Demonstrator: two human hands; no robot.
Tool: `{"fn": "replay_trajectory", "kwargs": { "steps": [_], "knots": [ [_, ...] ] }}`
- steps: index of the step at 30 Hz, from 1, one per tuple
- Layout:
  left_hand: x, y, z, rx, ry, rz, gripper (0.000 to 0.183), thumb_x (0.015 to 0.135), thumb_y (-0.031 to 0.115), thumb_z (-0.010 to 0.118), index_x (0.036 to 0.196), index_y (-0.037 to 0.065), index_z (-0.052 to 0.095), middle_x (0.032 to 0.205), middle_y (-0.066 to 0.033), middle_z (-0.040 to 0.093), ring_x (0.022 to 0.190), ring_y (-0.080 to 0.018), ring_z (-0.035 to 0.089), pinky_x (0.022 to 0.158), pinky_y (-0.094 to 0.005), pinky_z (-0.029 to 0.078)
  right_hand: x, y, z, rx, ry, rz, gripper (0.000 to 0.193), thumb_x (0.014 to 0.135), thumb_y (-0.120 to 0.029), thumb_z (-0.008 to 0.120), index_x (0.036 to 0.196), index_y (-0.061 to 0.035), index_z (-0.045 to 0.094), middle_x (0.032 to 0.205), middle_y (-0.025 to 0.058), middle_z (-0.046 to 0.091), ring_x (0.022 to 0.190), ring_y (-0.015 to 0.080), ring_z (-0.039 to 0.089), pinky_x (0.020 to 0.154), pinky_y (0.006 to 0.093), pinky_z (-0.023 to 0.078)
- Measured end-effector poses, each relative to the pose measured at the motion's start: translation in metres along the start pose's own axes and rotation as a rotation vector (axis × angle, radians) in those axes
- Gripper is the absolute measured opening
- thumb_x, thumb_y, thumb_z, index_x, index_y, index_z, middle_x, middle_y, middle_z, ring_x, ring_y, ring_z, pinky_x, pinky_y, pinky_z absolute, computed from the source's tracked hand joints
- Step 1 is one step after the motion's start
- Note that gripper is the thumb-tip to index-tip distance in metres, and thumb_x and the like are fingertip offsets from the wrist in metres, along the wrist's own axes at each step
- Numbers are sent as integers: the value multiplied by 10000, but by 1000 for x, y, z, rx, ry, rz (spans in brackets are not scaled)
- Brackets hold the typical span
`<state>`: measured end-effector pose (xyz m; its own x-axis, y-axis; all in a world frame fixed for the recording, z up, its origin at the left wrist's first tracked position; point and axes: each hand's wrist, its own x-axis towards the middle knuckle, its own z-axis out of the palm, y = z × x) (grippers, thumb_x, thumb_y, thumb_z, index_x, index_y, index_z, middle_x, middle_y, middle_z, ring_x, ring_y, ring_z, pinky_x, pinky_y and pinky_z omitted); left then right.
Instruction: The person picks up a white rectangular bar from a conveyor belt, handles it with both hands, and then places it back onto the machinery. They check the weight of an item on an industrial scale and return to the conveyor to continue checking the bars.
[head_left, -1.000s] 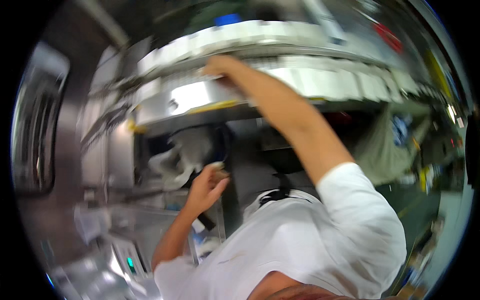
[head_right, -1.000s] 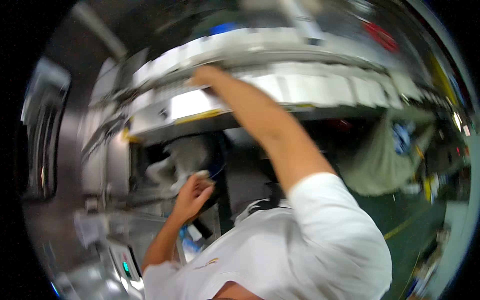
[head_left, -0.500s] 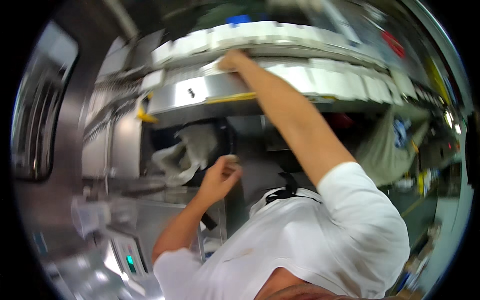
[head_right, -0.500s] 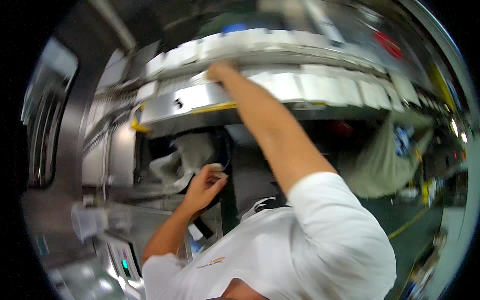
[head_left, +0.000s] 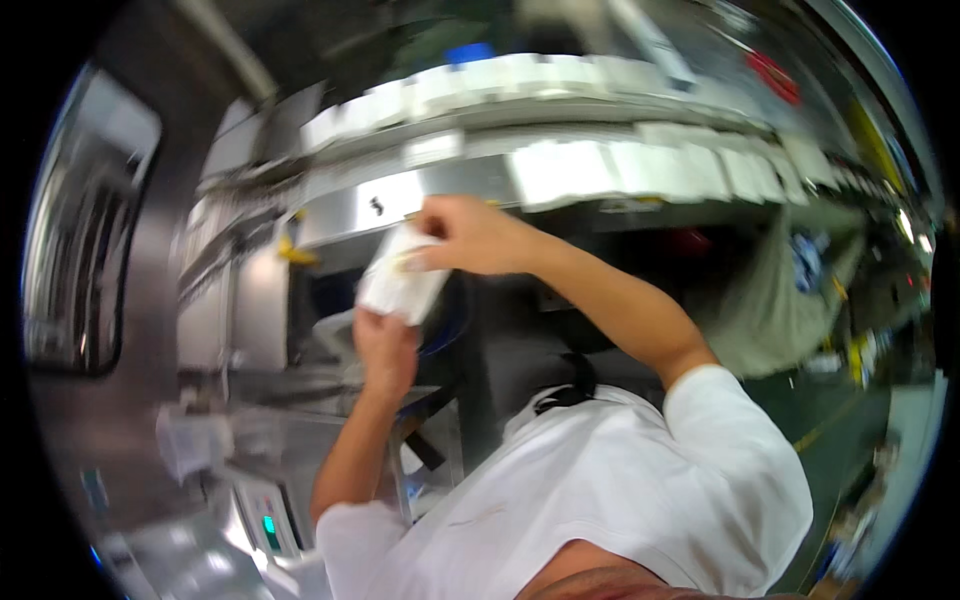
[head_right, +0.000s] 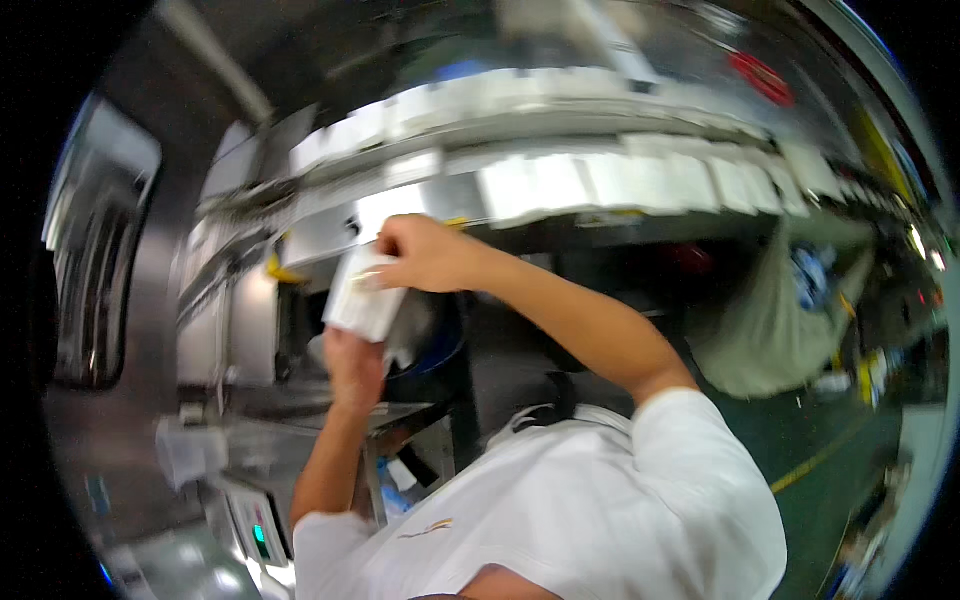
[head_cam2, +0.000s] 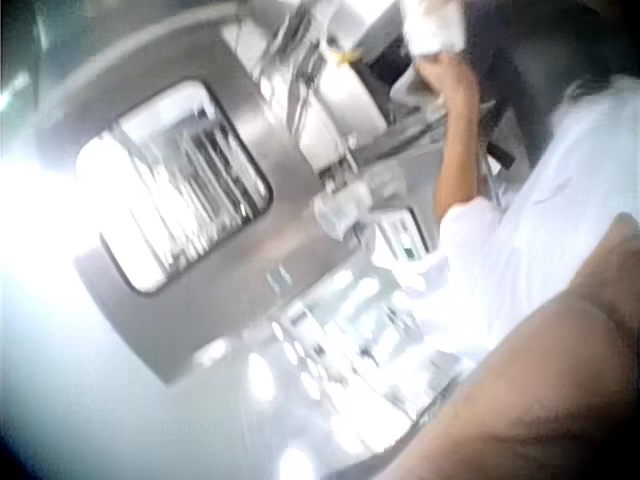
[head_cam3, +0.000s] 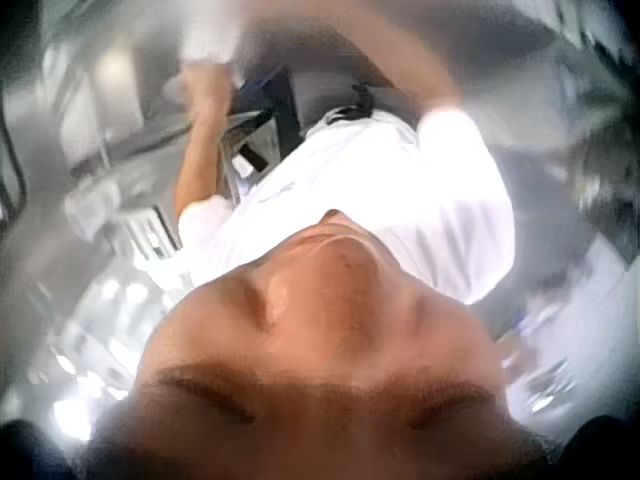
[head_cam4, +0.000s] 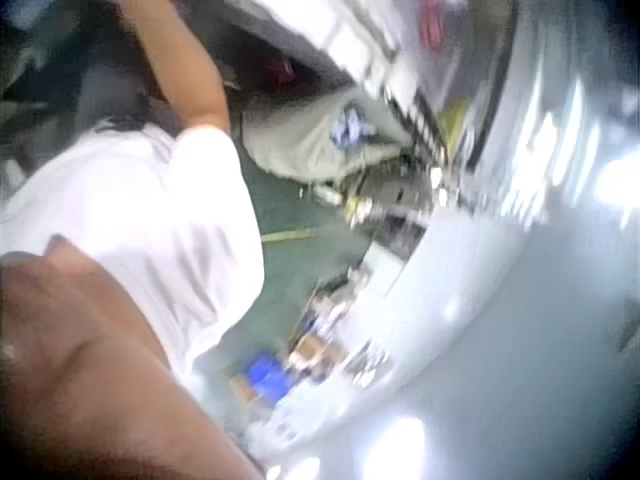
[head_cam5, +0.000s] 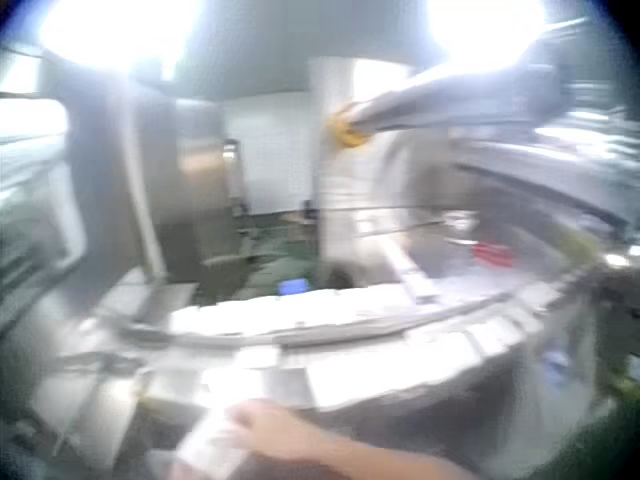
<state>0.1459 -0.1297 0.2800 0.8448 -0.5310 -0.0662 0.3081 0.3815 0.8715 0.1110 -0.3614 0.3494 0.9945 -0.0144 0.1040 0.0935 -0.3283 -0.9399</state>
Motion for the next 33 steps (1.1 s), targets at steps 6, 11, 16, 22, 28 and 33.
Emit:
{"fn": "replay_trajectory", "kwargs": {
  "steps": [6, 11, 16, 22, 28, 33],
  "knots": [
    [-8, -3, 14, 70, 67, -22, 528, 895, 22, 780, 1344, 32, 503, 1231, -98, 630, 1089, -180, 660, 952, -312, 554, -28, 28, 23, 374, -12, 103, 243, 907, -140, 779, 1026, -17, 607, 922, 33, 646, 872, 94, 607, 803, 277, 512],
    [-9, -14, 8, 278, 13, 92, 499, 874, 2, 787, 1293, 40, 517, 1167, -78, 617, 1111, -195, 643, 984, -346, 548, -33, 17, -4, 152, -210, 135, 330, 874, -40, 732, 1182, 23, 630, 1049, 74, 706, 954, 136, 670, 864, 305, 549],
    [2, -28, -2, 130, 54, 121, 529, 851, -2, 823, 1274, 27, 508, 1160, -82, 621, 1110, -187, 632, 993, -333, 534, 9, 2, -33, -61, -228, 140, 303, 919, -179, 740, 1134, 22, 668, 954, 70, 703, 822, 144, 663, 725, 307, 555],
    [4, -29, 7, 203, -29, 32, 539, 856, 5, 823, 1286, 23, 498, 1172, -101, 630, 1122, -190, 631, 998, -336, 534, 156, 59, -87, -462, 41, 317, 531, 953, -457, 646, 1032, 63, 716, 898, 106, 697, 763, 190, 666, 647, 336, 548],
    [-3, -24, 6, 252, -82, 41, 526, 874, 8, 806, 1296, 37, 494, 1167, -96, 634, 1108, -176, 640, 977, -331, 543, 210, 148, -55, -701, 114, 510, 564, 829, -428, 773, 1017, 99, 700, 878, 162, 687, 726, 227, 623, 598, 389, 506],
    [2, -35, 2, 197, -116, -11, 526, 872, -4, 804, 1296, 49, 497, 1145, -80, 636, 1084, -159, 644, 952, -319, 561, 204, 159, -70, -133, 247, 599, 388, 811, -256, 797, 1042, 45, 720, 992, 162, 724, 856, 291, 710, 683, 371, 586]
  ]
}}
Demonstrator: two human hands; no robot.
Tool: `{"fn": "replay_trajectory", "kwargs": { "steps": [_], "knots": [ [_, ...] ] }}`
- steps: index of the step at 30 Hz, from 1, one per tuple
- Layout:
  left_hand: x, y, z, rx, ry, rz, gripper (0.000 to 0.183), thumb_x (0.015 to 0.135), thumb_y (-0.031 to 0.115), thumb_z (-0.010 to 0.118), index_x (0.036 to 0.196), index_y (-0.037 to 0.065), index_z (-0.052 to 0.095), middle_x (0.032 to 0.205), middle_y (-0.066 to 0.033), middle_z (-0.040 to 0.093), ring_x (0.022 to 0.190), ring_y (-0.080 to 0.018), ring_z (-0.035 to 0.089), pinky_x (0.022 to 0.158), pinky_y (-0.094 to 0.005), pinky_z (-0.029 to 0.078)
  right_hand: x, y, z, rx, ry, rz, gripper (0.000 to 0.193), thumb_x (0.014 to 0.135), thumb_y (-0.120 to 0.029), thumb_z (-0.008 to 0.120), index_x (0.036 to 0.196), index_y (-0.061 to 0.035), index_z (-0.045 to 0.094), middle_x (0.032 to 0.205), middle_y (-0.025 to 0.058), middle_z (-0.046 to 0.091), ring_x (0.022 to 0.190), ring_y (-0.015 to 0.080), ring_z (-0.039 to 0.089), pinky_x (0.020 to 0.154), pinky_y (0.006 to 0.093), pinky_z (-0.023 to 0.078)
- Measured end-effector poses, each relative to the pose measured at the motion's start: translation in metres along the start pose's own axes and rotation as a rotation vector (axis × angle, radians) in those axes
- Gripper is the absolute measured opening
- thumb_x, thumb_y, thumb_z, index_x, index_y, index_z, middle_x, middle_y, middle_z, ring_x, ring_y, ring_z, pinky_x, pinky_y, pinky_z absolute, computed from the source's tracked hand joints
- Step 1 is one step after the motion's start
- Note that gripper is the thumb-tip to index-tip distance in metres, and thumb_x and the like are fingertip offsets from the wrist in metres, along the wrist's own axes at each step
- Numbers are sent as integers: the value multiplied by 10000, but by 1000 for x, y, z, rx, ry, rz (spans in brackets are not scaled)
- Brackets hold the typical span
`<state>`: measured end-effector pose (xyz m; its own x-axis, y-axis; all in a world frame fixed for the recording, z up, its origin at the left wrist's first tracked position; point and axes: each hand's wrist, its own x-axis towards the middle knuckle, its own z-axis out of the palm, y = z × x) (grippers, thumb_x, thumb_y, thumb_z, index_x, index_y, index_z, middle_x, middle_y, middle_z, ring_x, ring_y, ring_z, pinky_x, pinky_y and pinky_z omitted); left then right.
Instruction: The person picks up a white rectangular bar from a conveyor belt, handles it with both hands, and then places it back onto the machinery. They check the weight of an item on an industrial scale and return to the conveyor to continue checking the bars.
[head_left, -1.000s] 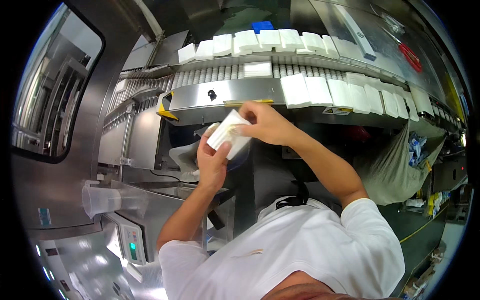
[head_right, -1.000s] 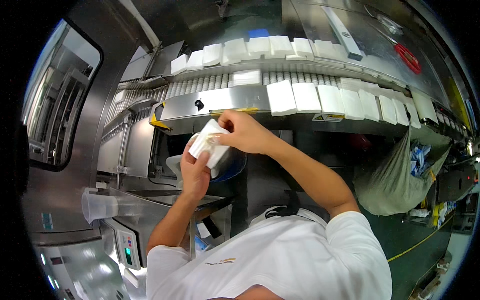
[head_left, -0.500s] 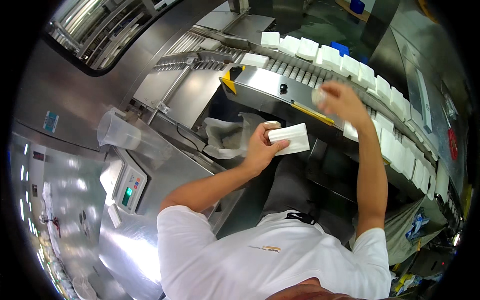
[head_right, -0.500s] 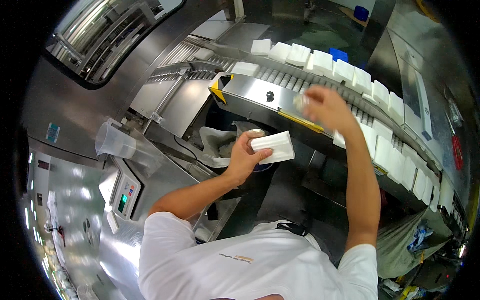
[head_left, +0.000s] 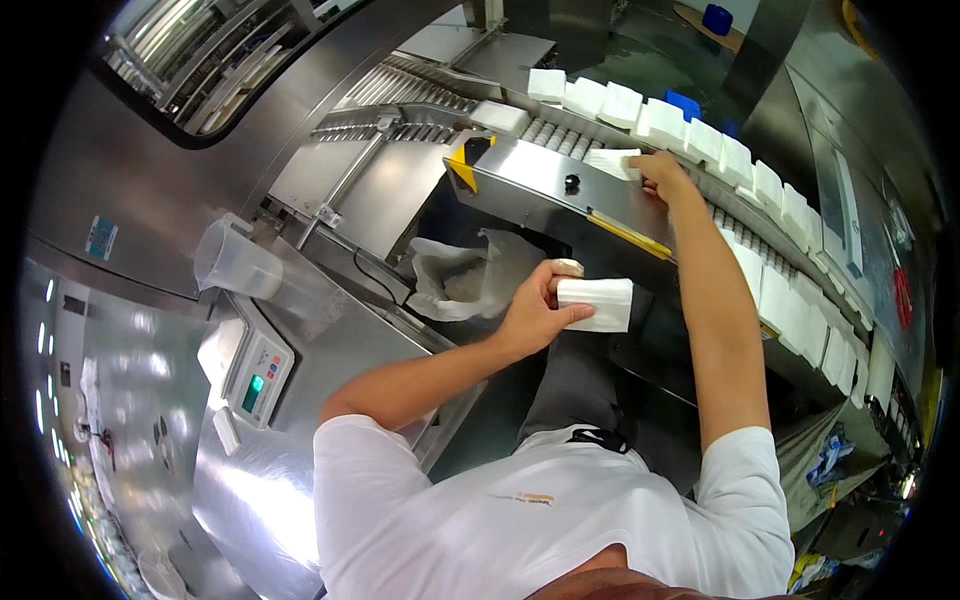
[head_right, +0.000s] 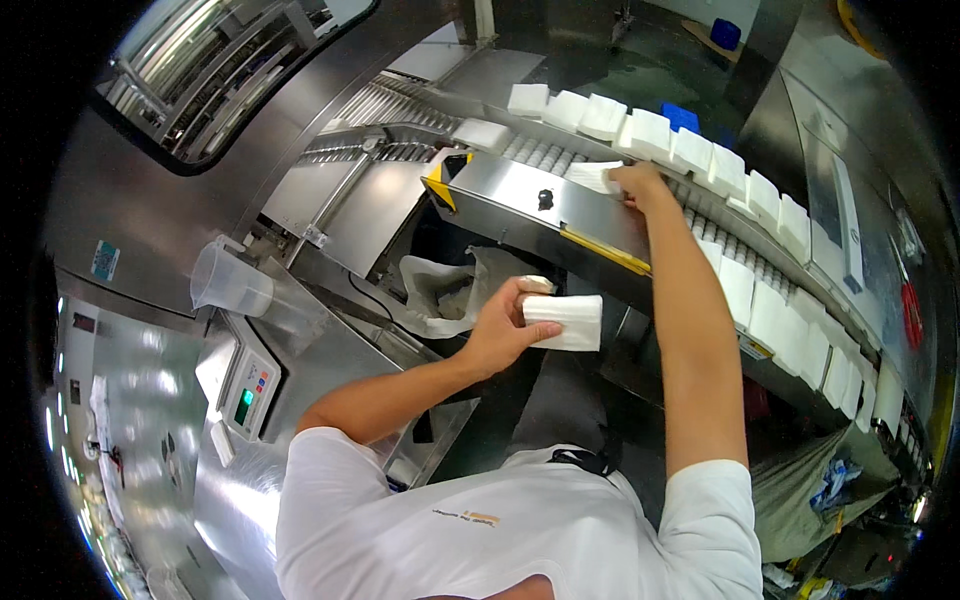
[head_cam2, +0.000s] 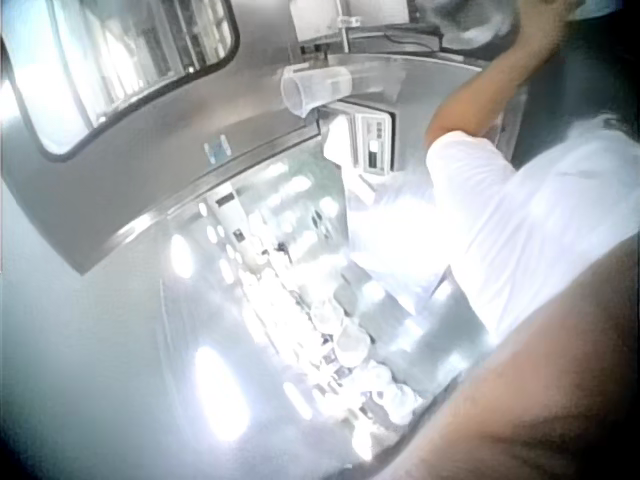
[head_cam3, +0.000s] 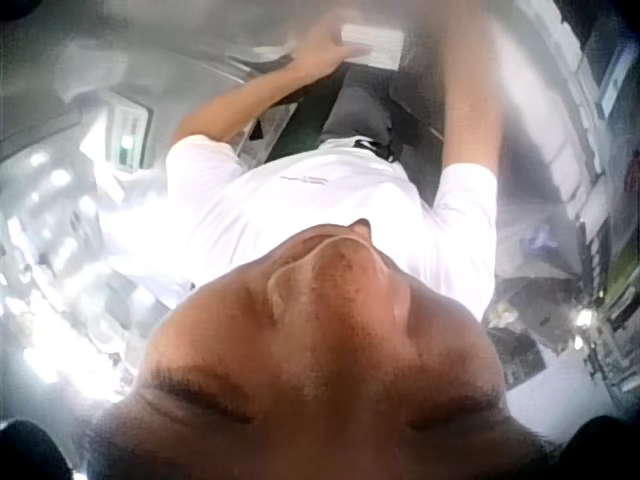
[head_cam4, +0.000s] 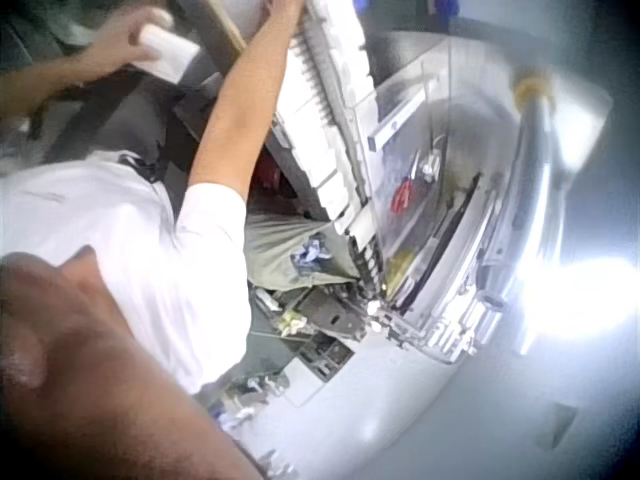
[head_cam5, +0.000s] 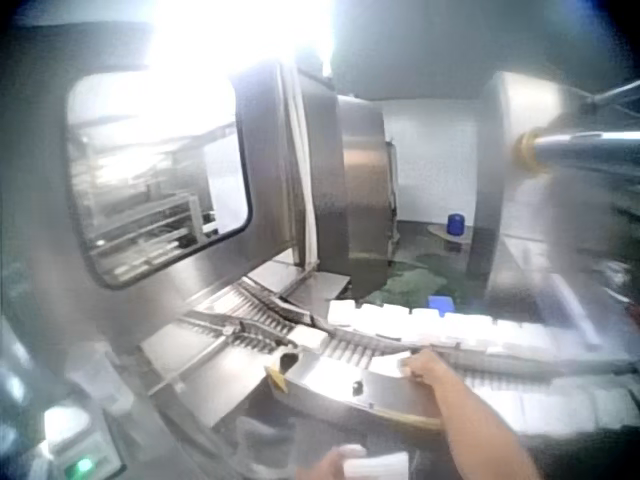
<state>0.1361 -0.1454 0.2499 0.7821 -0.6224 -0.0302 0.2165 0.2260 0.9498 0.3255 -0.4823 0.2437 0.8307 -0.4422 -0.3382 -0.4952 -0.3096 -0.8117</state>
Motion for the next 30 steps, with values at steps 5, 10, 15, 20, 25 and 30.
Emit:
{"fn": "replay_trajectory", "kwargs": {
  "steps": [5, 10, 15, 20, 25, 30],
  "knots": [
    [-5, 2, -2, 0, 7, -35, 534, 861, -15, 808, 1294, 46, 501, 1158, -92, 645, 1081, -166, 650, 955, -316, 560, -46, -45, -17, 539, -147, -38, 343, 920, -166, 758, 1163, 40, 629, 1045, 143, 664, 932, 235, 689, 757, 352, 626],
    [-6, 5, 2, 37, -4, -50, 530, 863, -15, 805, 1294, 32, 500, 1166, -102, 649, 1081, -174, 654, 962, -320, 554, -37, -74, 18, 809, -211, -95, 427, 925, -157, 768, 1222, 77, 569, 1190, 162, 626, 1041, 263, 675, 862, 415, 658],
    [-5, 10, -1, 39, 8, -51, 526, 864, 5, 811, 1295, 50, 512, 1170, -89, 646, 1080, -169, 653, 957, -319, 553, -35, -70, 34, 303, -43, -120, 404, 953, -253, 689, 1222, 44, 638, 1010, 147, 709, 889, 285, 713, 792, 394, 627],
    [1, 3, -6, 46, 82, -19, 506, 860, 13, 807, 1286, 45, 538, 1163, -75, 634, 1076, -169, 645, 951, -328, 551, -132, -49, -24, 62, 110, -473, 254, 994, -167, 583, 1085, 60, 652, 930, 120, 703, 769, 174, 704, 670, 322, 594],
    [2, 3, -12, 84, 175, -86, 561, 858, -12, 777, 1358, 34, 529, 1188, -63, 621, 1083, -181, 639, 966, -327, 536, -260, 11, -25, -81, -140, -473, 446, 916, -257, 709, 1267, -10, 591, 1039, 119, 673, 950, 193, 646, 821, 355, 544],
    [-11, 3, 5, 74, 95, -54, 559, 858, -34, 762, 1344, 19, 492, 1257, -86, 567, 1168, -199, 593, 1042, -347, 483, -300, 65, -3, 324, -391, -434, 708, 857, -212, 831, 1403, 62, 473, 1280, 192, 636, 1120, 232, 651, 976, 349, 540]
  ]
}}
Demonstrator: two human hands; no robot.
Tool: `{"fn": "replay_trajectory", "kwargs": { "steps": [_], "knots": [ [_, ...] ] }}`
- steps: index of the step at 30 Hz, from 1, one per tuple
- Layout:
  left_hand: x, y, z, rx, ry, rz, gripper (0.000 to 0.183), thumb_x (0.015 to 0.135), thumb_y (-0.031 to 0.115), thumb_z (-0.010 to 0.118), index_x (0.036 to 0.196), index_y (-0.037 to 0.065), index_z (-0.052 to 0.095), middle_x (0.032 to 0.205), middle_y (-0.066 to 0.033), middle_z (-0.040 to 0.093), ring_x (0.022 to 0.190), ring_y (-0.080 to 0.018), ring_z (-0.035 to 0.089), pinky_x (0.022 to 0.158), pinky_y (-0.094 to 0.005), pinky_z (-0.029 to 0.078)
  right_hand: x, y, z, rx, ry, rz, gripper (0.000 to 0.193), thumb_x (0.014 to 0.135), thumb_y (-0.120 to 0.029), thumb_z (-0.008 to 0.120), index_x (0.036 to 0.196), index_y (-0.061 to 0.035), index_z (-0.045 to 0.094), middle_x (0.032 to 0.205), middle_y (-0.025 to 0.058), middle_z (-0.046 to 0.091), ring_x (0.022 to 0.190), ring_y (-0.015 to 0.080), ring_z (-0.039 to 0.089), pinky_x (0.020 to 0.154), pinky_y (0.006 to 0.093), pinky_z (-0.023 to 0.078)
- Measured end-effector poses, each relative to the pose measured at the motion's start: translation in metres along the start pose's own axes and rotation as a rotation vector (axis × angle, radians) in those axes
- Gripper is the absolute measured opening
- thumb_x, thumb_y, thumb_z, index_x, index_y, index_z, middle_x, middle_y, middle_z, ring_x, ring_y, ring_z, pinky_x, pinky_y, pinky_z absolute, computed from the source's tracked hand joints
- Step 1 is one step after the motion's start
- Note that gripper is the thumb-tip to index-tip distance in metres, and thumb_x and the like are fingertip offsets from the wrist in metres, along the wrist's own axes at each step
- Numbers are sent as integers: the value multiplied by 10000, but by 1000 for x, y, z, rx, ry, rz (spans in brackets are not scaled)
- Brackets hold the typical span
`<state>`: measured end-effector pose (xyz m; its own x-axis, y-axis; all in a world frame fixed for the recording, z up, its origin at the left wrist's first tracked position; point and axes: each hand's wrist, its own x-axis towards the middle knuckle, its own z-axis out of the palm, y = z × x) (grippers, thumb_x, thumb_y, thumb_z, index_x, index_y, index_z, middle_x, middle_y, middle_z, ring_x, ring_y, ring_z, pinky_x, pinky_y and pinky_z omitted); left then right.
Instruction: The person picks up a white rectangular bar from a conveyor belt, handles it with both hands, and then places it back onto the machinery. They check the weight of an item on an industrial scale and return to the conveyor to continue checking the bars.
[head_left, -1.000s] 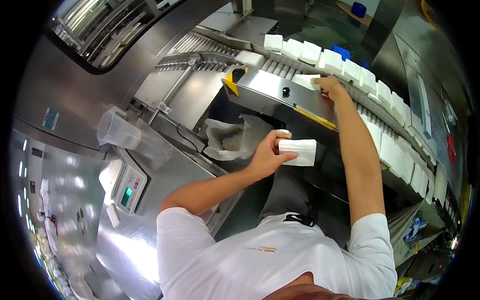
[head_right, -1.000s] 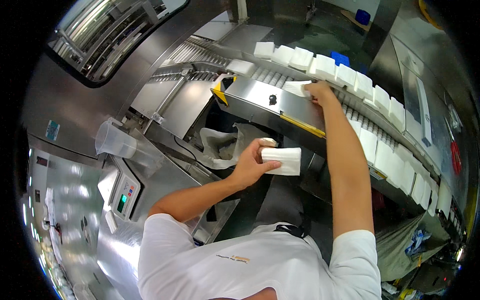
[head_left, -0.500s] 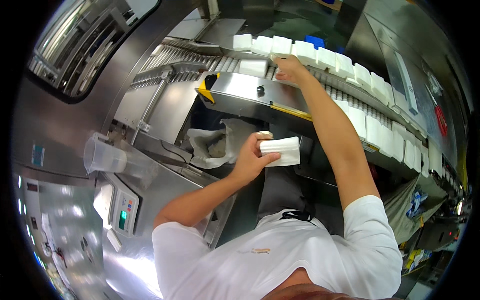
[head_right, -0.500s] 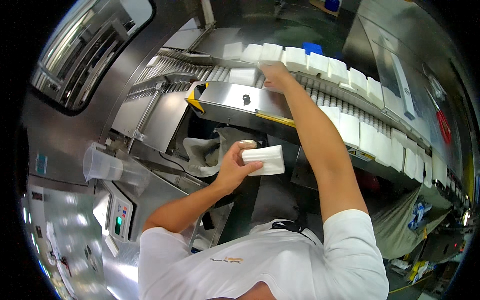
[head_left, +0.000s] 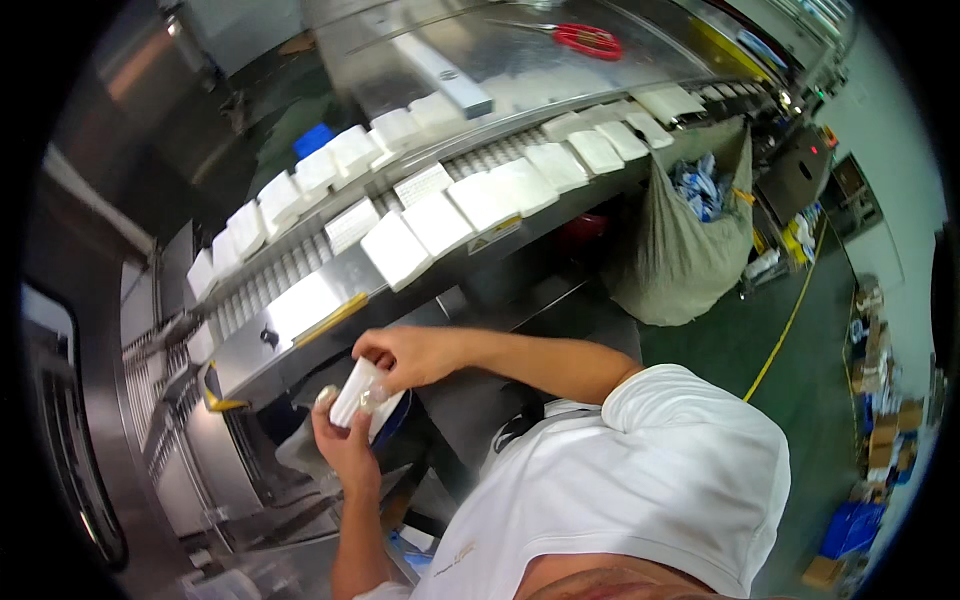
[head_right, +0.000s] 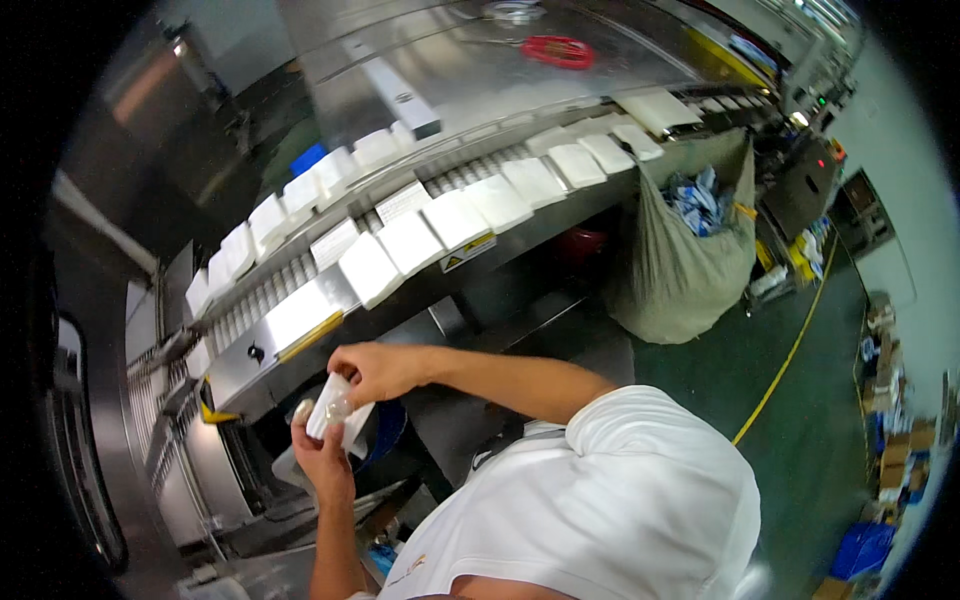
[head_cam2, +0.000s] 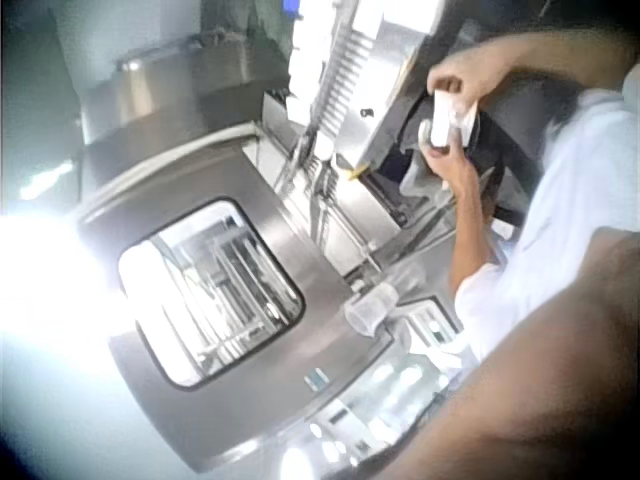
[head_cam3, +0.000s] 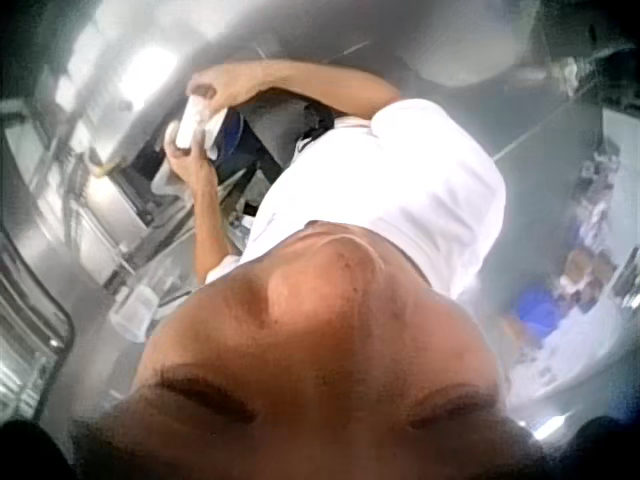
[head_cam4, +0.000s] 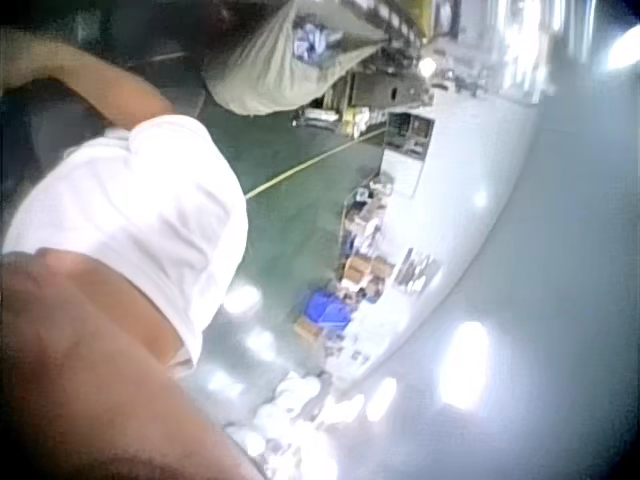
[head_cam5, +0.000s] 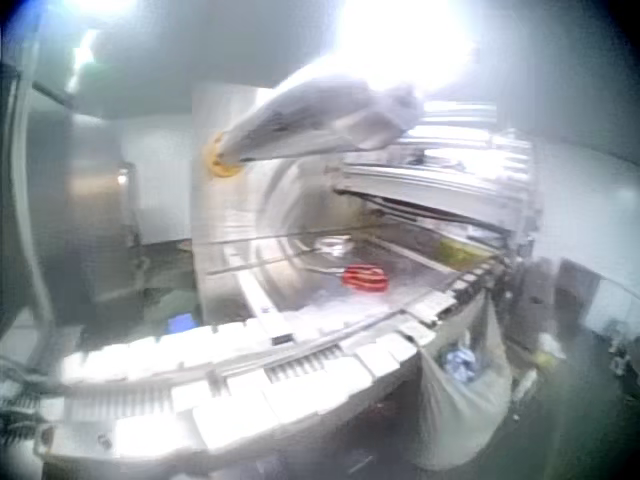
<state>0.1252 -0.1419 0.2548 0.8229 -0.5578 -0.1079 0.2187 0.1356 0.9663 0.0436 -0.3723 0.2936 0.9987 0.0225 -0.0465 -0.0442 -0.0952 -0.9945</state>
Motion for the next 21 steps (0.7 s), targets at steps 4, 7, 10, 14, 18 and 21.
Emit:
{"fn": "replay_trajectory", "kwargs": {
  "steps": [4, 7, 10, 14, 18, 21],
  "knots": [
    [-1, 3, 8, 162, -47, 47, 556, 857, -5, 798, 1327, 14, 503, 1246, -87, 570, 1163, -196, 592, 1038, -340, 475, -2, 21, 3, 138, 43, -41, 430, 863, -100, 791, 1224, 52, 611, 1117, 145, 706, 1006, 186, 678, 898, 328, 558],
    [-1, 3, 9, 164, -62, 50, 568, 849, -10, 808, 1329, 11, 504, 1231, -90, 579, 1151, -194, 599, 1032, -337, 478, -6, 22, 5, 125, 105, -51, 360, 837, -53, 771, 1160, 51, 652, 1036, 136, 726, 924, 184, 689, 813, 328, 572],
    [-1, 3, 10, 166, -62, 64, 566, 853, -6, 808, 1330, 14, 505, 1221, -93, 594, 1134, -193, 613, 1015, -336, 490, -7, 27, 7, 238, 128, -32, 347, 841, -39, 760, 1160, 45, 654, 1027, 127, 727, 916, 173, 689, 794, 323, 573],
    [0, 2, 7, 167, -36, 42, 570, 843, -27, 807, 1326, 19, 508, 1203, -88, 596, 1132, -187, 616, 1005, -327, 495, -7, 33, 8, 277, 93, -8, 332, 861, -28, 753, 1167, 41, 642, 1056, 121, 723, 966, 158, 689, 866, 315, 566],
    [-3, 8, 6, 127, 2, -10, 557, 830, -71, 788, 1309, 26, 522, 1180, -76, 596, 1124, -185, 622, 996, -321, 513, -6, 22, 10, 158, 92, -5, 296, 886, -27, 737, 1166, 19, 650, 1067, 95, 718, 990, 138, 680, 885, 311, 557],
    [-2, 12, 8, 123, 36, -82, 545, 831, -64, 790, 1302, 32, 534, 1173, -71, 616, 1098, -185, 639, 963, -319, 544, -3, 33, 16, 152, 146, -13, 264, 897, -25, 722, 1154, -1, 666, 1061, 71, 716, 983, 123, 672, 873, 304, 549]
  ]
}}
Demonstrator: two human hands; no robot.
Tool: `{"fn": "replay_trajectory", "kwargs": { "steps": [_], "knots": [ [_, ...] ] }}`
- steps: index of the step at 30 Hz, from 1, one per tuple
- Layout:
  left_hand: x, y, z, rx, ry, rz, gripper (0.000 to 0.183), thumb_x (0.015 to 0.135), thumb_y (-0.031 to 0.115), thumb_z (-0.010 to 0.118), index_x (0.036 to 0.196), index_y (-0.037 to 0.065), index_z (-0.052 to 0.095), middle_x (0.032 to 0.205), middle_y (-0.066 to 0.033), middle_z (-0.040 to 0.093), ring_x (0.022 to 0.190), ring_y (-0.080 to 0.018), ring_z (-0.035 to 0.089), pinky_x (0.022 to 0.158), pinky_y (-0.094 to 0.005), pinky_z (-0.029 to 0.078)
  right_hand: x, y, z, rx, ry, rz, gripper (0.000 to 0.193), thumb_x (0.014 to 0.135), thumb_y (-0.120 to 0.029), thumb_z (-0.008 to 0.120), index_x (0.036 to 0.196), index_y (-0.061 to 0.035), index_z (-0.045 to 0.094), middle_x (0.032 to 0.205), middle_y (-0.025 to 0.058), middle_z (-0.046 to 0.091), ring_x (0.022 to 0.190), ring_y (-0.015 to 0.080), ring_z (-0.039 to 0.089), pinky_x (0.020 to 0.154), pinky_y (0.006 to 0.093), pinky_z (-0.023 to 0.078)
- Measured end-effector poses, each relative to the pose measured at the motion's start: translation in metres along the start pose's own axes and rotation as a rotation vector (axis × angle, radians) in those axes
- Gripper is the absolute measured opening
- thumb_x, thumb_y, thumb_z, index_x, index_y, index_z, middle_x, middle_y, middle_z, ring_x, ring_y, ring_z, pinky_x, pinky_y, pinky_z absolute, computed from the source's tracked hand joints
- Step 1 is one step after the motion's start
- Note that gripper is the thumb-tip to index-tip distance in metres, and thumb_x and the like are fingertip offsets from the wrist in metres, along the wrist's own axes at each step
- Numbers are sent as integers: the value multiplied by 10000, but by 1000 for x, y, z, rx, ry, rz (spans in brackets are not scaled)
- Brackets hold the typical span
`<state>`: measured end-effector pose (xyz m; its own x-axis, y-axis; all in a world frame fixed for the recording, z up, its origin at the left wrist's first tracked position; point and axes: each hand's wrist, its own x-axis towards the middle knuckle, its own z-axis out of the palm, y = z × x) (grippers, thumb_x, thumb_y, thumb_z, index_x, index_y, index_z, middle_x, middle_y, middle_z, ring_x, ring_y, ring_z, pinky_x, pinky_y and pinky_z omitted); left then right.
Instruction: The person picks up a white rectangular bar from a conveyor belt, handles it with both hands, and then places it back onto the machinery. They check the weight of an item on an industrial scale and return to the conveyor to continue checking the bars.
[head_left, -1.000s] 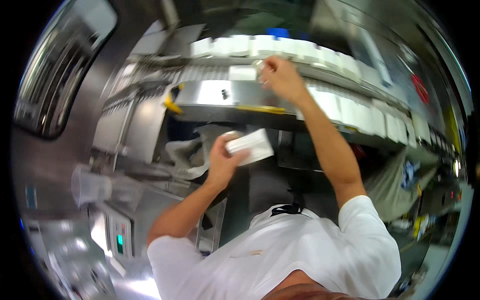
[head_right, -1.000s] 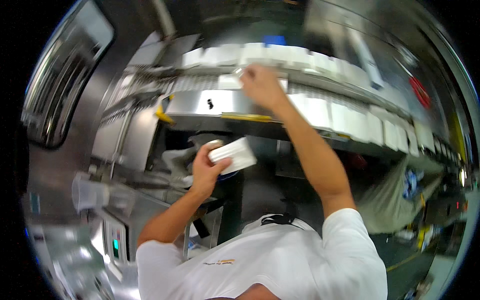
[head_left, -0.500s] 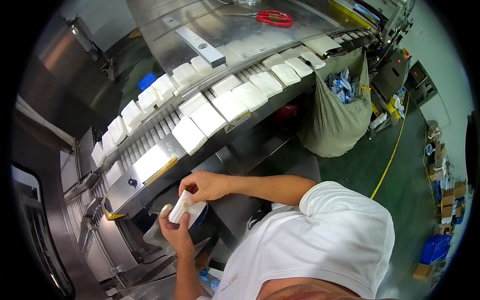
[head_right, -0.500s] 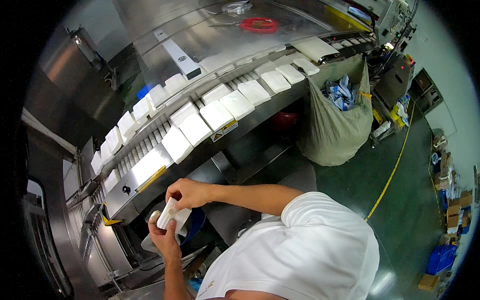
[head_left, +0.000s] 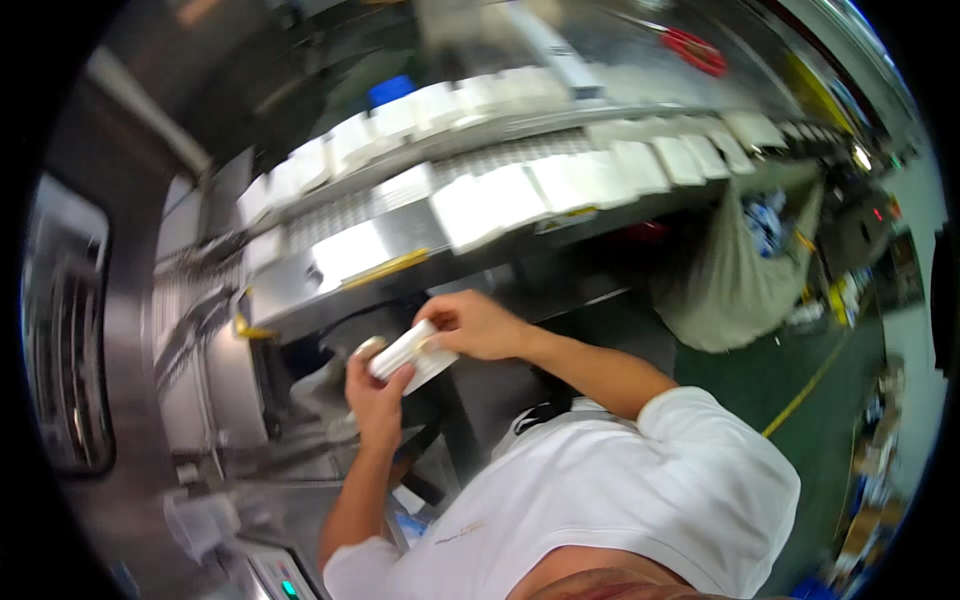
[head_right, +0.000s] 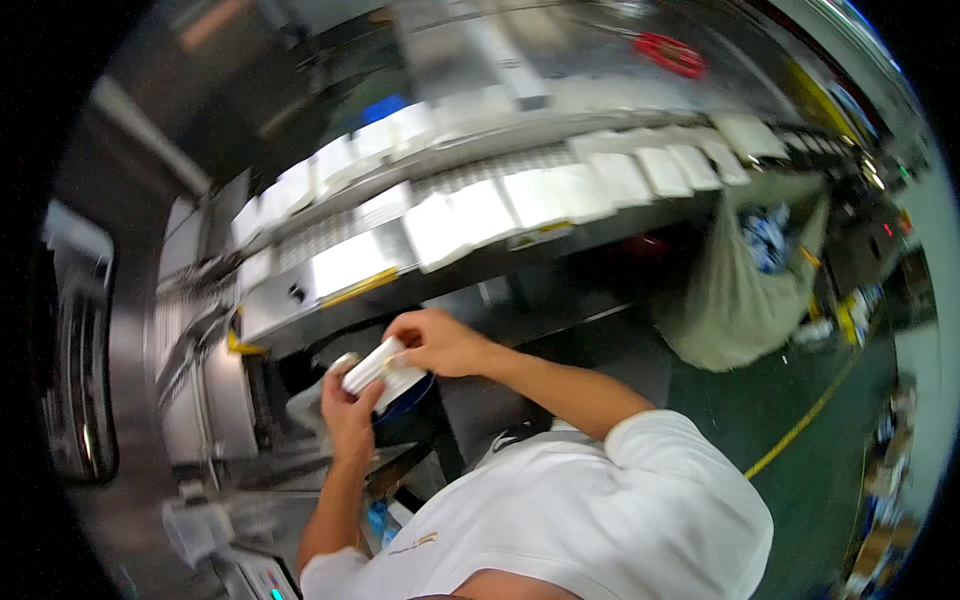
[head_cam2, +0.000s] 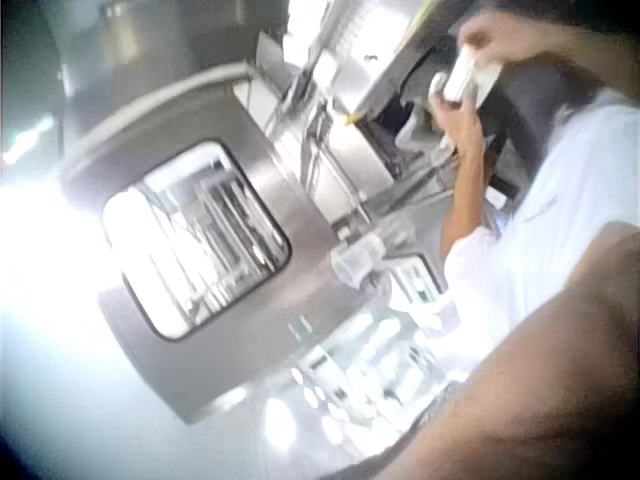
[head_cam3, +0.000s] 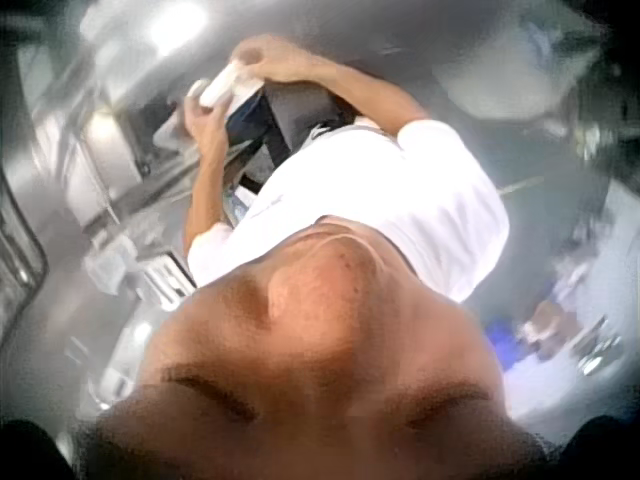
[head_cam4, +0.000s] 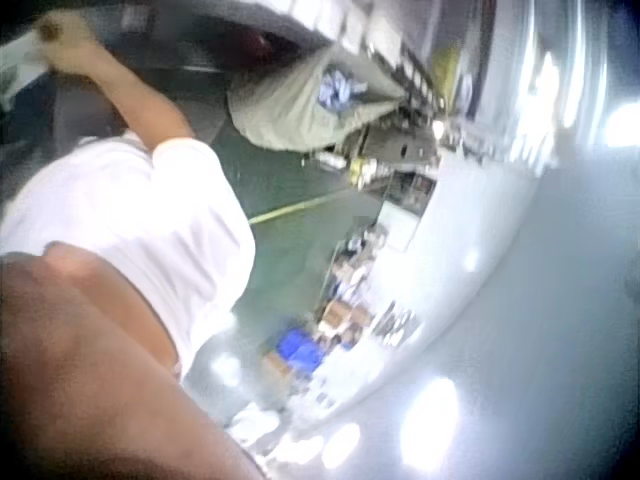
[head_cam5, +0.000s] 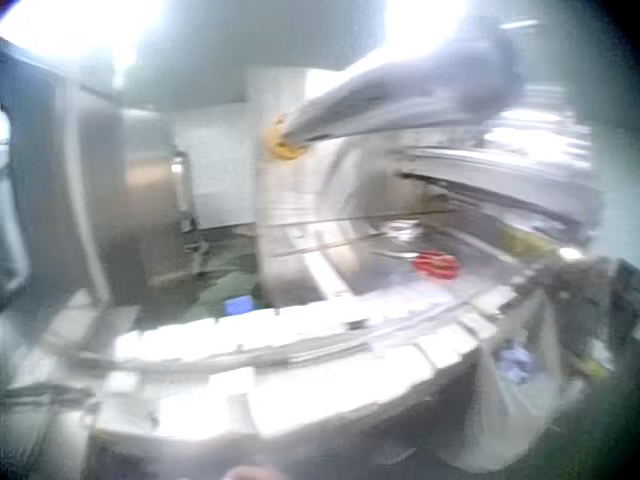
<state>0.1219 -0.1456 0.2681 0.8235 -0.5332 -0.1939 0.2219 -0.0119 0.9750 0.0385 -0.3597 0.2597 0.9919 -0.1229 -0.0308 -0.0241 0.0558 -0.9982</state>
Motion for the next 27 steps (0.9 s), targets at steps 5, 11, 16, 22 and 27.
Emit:
{"fn": "replay_trajectory", "kwargs": {
  "steps": [5, 11, 16, 22, 27],
  "knots": [
    [4, -10, 0, -33, -18, 36, 559, 813, -75, 805, 1288, 35, 532, 1145, -73, 640, 1045, -172, 662, 931, -308, 556, 0, 9, -4, 154, -74, 77, 343, 887, 3, 727, 1215, 27, 627, 1141, 101, 694, 1061, 149, 668, 951, 314, 544],
    [4, -7, 2, -27, -40, 72, 610, 833, -30, 811, 1343, 19, 481, 1199, -105, 614, 1096, -205, 656, 961, -323, 559, -1, -9, -10, 47, -98, 58, 336, 887, -14, 745, 1201, 30, 634, 1096, 102, 714, 1032, 154, 681, 944, 316, 548],
    [2, -3, 1, -238, -222, 50, 677, 944, 203, 775, 1448, 10, 367, 1311, -177, 602, 1190, -291, 658, 963, -417, 591, 2, -26, -30, 39, -15, 45, 340, 885, -34, 751, 1201, 26, 640, 1088, 81, 715, 1003, 126, 670, 901, 304, 548],
    [9, -7, -4, -209, -358, -14, 531, 1060, 238, 588, 1472, 51, 311, 1297, -253, 608, 1117, -345, 691, 943, -418, 587, 31, -73, -95, -71, 214, -32, 205, 927, -192, 747, 1064, -43, 717, 889, -3, 686, 740, 56, 577, 636, 225, 465],
    [5, -8, -10, -211, -331, -45, 434, 1059, 137, 569, 1429, 63, 352, 1278, -223, 622, 1049, -307, 708, 884, -392, 603, 98, -100, -136, 0, 311, 30, 284, 981, -134, 666, 1210, 34, 667, 1072, 63, 691, 941, 111, 657, 812, 263, 554]
  ]
}}
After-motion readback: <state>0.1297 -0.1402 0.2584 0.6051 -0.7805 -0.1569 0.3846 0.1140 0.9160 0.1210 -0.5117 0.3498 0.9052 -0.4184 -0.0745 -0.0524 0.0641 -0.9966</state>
